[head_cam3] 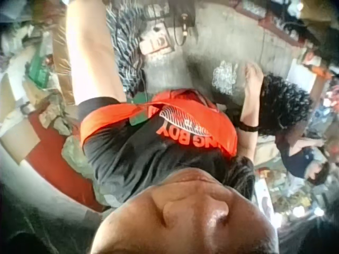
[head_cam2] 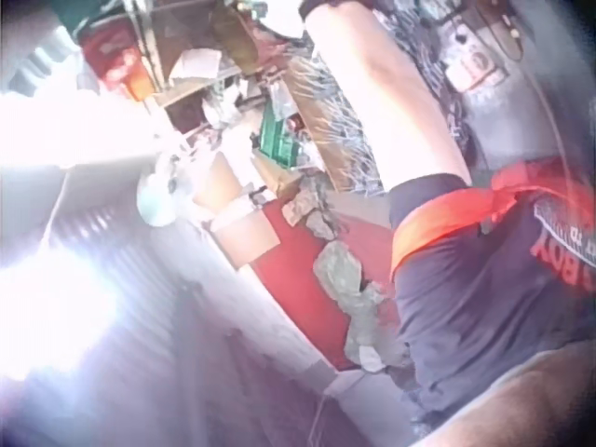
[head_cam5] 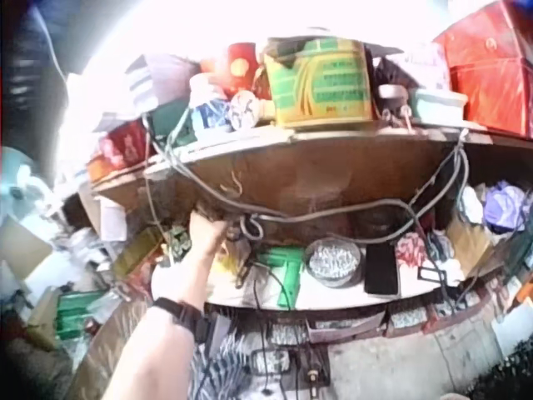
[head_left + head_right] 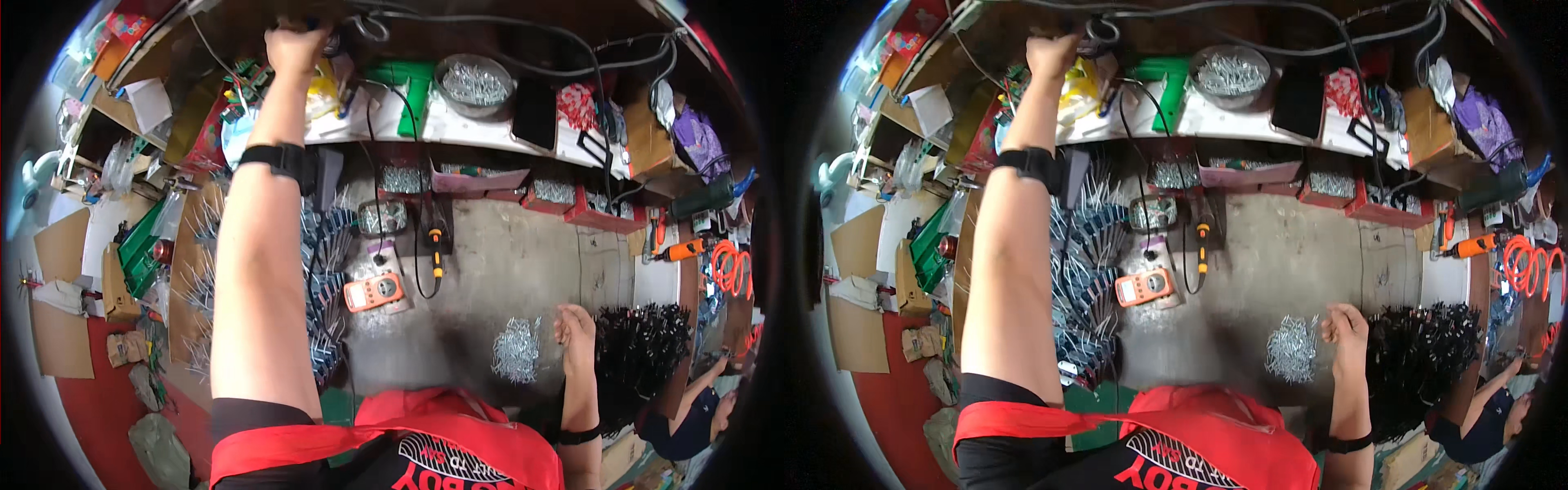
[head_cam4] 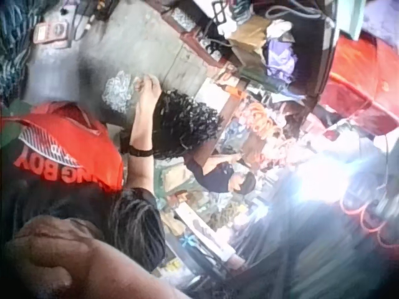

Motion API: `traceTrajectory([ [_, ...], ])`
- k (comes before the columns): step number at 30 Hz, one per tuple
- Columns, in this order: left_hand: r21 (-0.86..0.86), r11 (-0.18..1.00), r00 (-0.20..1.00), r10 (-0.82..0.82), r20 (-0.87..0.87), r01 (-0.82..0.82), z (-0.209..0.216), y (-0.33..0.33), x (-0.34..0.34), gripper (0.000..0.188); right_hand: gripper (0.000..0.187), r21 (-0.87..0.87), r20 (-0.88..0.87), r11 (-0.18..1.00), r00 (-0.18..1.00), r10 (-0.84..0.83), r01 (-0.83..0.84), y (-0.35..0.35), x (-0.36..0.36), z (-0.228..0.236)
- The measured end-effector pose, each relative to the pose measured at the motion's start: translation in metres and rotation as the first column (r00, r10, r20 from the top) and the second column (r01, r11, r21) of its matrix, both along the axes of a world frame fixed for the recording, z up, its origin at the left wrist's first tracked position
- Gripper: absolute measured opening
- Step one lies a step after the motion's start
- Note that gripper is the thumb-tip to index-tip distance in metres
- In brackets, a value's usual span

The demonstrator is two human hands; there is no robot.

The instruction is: Assembling and organizing power cords and electronic components in a workshop environment.

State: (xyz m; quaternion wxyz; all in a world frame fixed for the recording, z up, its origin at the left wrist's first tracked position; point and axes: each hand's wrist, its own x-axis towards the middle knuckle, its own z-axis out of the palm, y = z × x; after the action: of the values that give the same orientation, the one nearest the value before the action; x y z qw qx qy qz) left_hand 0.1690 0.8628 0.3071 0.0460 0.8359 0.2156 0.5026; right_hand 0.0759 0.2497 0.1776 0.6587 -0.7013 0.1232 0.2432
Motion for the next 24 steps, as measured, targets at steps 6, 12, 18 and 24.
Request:
traceTrajectory([
  [6,-0.32,0.84,0.738,-0.133,0.662,0.439,0.025,-0.041,-0.028,0.039,0.01,0.052,0.013,0.998,1.0,0.028,-0.029,0.014,-0.007,0.0],
  [12,-0.566,0.693,0.789,-0.007,0.615,0.447,0.054,-0.079,-0.108,0.034,0.01,0.11,0.067,0.983,0.988,0.141,-0.148,0.032,-0.025,0.01],
  [18,-0.657,0.507,0.829,-0.304,0.47,0.558,0.026,-0.214,-0.221,0.034,0.032,0.094,0.347,0.801,0.774,0.53,-0.591,0.072,-0.05,0.065],
  [24,-0.741,0.275,0.707,-0.611,0.357,0.612,0.01,-0.311,-0.287,0.044,0.031,0.229,0.356,0.071,0.151,0.922,-0.971,0.141,-0.084,0.087],
])
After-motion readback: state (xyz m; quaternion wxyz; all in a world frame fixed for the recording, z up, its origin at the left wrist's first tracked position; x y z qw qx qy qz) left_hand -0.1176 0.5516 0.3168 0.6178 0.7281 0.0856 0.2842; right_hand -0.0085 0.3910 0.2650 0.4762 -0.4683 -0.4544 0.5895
